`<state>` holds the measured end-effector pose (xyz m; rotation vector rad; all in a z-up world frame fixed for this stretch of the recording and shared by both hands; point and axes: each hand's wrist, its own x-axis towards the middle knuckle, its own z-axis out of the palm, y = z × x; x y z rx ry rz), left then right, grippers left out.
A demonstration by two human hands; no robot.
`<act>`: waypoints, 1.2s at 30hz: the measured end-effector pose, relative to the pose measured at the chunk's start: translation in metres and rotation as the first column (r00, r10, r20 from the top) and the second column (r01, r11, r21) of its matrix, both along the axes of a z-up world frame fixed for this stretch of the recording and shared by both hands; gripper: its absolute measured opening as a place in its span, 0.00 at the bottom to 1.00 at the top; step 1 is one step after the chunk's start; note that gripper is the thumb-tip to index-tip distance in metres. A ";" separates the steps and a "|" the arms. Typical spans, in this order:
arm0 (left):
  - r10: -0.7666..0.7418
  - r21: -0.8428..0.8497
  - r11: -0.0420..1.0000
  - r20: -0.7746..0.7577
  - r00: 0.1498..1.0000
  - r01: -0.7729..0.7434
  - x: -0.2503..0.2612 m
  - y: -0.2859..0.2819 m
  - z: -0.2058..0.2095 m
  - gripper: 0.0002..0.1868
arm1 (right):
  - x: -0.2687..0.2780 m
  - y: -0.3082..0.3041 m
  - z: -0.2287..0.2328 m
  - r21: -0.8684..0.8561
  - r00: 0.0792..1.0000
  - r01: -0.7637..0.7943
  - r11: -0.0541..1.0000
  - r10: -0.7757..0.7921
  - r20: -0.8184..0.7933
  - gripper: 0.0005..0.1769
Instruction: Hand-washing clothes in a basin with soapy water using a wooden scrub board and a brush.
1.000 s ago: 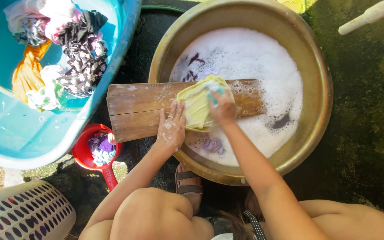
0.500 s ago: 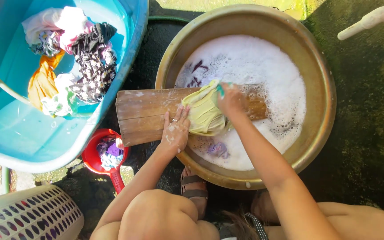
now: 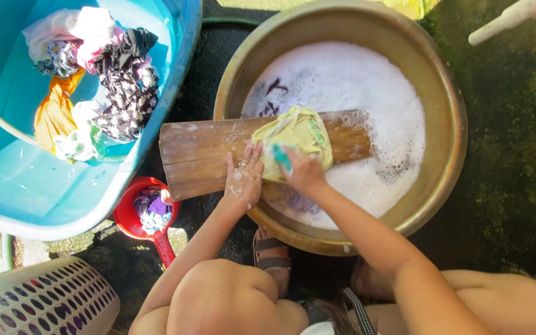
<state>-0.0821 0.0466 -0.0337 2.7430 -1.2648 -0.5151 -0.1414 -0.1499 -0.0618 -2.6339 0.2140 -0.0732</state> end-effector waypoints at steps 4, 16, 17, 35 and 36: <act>0.007 0.031 0.999 -0.049 0.999 -0.005 0.004 0.000 0.022 0.16 | 0.029 -0.039 0.000 -0.065 0.974 0.195 0.979 -0.201 -0.108 0.25; 0.012 0.059 0.998 -0.052 0.999 -0.009 0.007 -0.006 0.010 0.17 | 0.040 -0.038 0.034 -0.124 0.910 0.282 0.951 -0.306 -0.280 0.22; 0.016 0.059 0.998 -0.051 0.999 -0.013 0.008 -0.007 0.003 0.17 | 0.036 -0.020 0.051 -0.054 0.952 0.170 0.984 -0.178 -0.251 0.24; 0.029 0.059 0.998 -0.049 0.998 -0.026 0.006 -0.007 0.013 0.18 | 0.059 -0.059 0.009 -0.244 0.981 0.104 0.964 -0.140 -0.132 0.22; 0.036 0.090 0.995 -0.075 0.997 -0.029 0.008 -0.008 0.021 0.16 | 0.068 -0.074 0.020 -0.297 0.913 0.171 0.940 -0.264 -0.311 0.23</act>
